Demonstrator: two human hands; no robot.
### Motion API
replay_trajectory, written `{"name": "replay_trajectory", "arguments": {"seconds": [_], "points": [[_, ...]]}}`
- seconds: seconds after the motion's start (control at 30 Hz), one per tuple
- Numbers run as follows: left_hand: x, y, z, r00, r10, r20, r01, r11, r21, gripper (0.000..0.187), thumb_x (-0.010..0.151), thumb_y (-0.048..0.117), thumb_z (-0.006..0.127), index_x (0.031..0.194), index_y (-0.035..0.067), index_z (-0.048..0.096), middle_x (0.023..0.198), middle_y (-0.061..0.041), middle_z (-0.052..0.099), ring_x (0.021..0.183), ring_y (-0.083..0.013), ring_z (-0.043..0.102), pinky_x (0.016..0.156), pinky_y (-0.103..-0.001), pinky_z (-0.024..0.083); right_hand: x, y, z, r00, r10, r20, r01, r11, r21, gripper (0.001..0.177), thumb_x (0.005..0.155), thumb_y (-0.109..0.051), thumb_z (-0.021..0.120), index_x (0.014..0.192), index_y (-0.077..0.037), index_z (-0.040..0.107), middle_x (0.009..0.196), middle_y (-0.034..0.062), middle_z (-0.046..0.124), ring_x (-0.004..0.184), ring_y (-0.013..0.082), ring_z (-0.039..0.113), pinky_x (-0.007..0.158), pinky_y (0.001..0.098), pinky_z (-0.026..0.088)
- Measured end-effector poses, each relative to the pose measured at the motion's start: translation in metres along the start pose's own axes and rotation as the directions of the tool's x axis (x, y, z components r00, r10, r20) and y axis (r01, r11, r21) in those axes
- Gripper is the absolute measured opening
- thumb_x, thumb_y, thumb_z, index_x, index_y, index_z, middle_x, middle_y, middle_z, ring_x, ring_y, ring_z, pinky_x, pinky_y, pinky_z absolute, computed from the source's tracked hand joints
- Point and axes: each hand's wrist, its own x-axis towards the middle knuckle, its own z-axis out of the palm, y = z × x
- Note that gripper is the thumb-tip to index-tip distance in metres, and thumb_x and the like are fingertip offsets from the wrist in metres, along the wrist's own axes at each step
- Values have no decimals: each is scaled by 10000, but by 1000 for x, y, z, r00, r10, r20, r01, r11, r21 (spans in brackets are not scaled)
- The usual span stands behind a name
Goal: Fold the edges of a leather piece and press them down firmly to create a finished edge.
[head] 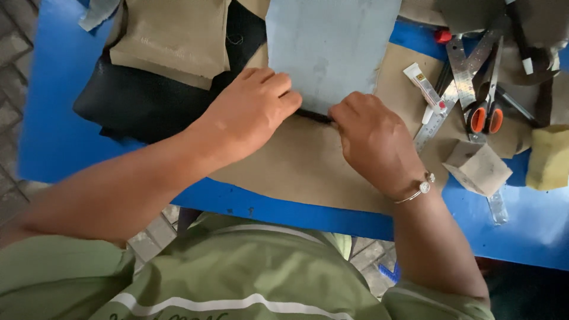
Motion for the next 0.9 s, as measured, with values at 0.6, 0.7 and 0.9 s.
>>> {"name": "replay_trajectory", "arguments": {"seconds": [0.6, 0.7, 0.9], "points": [[4, 21, -7, 996, 23, -86, -25, 1000, -16, 221, 826, -108, 616, 833, 114, 616, 893, -35, 479, 822, -224, 492, 744, -353, 511, -4, 1, 3, 999, 24, -48, -14, 978, 209, 167, 877, 98, 578, 899, -66, 552, 891, 82, 484, 805, 296, 488, 575, 385, 413], [6, 18, -3, 995, 14, -97, -17, 1000, -24, 281, 720, -156, 596, 749, 115, 525, 866, -50, 459, 796, -239, 468, 641, -354, 471, -1, -6, -3, 995, 26, -95, -13, 990, 138, 155, 990, 60, 572, 896, -64, 562, 888, 78, 482, 773, 279, 470, 597, 385, 406], [8, 15, 4, 983, 45, -180, -47, 999, -11, 184, 749, -31, 671, 770, 113, 557, 867, -69, 481, 772, -272, 492, 614, -398, 464, 1, -3, 2, 998, -14, -54, 21, 991, 130, 96, 938, 10, 584, 916, -82, 565, 912, 94, 523, 819, 310, 502, 714, 422, 450]]}}
